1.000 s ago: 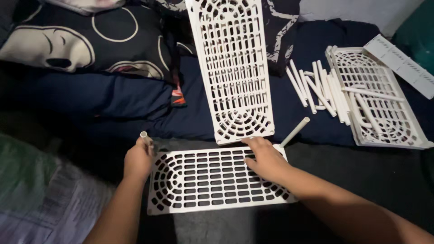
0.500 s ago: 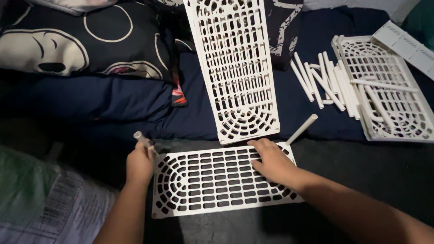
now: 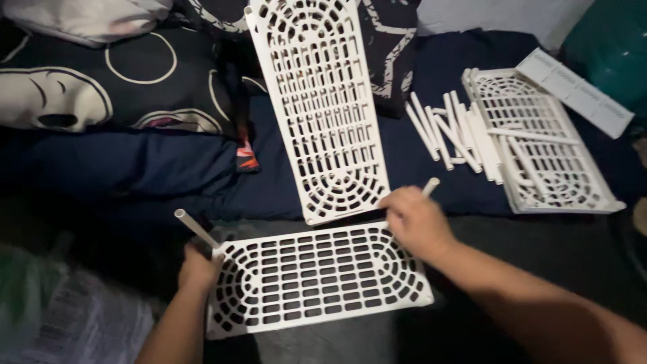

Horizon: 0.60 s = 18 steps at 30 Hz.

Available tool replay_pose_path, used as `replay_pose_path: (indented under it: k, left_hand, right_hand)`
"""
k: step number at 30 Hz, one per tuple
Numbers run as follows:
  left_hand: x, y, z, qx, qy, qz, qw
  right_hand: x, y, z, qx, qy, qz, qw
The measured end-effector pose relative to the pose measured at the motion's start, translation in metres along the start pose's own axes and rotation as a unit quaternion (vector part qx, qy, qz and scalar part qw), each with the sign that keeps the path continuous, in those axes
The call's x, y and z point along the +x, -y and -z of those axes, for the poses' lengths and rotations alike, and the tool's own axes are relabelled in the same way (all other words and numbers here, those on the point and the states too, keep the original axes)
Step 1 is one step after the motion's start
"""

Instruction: The person assembles a white plastic storage rack by inserting cylindrical legs into the corners of perforated shelf panels. They stack the panels vertically, securing each layer with legs before adding the next shelf. The assembly is performed on a bed in a cluttered room.

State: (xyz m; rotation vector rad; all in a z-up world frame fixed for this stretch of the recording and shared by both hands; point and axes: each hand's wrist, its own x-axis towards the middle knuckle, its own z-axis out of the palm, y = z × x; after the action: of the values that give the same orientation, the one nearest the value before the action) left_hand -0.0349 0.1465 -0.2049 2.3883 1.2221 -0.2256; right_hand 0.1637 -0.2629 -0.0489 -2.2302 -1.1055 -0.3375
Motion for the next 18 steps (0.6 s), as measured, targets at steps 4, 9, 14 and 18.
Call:
replay_pose_path:
  k: [4,9,14,18]
  left_hand:
    - [-0.019,-0.038,0.006,0.056,0.186,-0.015,0.981]
    - [-0.044,-0.115,-0.012,-0.237,0.166,-0.196,0.937]
    - [-0.096,-0.179,-0.004,-0.274,0.156,-0.274,0.909]
    - [-0.128,-0.191,0.001,-0.241,0.145,-0.300,0.912]
  right_hand:
    - [0.005,-0.052,0.036,0.023,-0.167,-0.096,0.981]
    - [-0.002,-0.151,0.038,-0.063,-0.101,-0.283,0.952]
    - [-0.028,-0.195,0.009,-0.234,0.105,-0.332,0.908]
    - [-0.025,-0.219,-0.011,-0.218,0.092,-0.378,0.895]
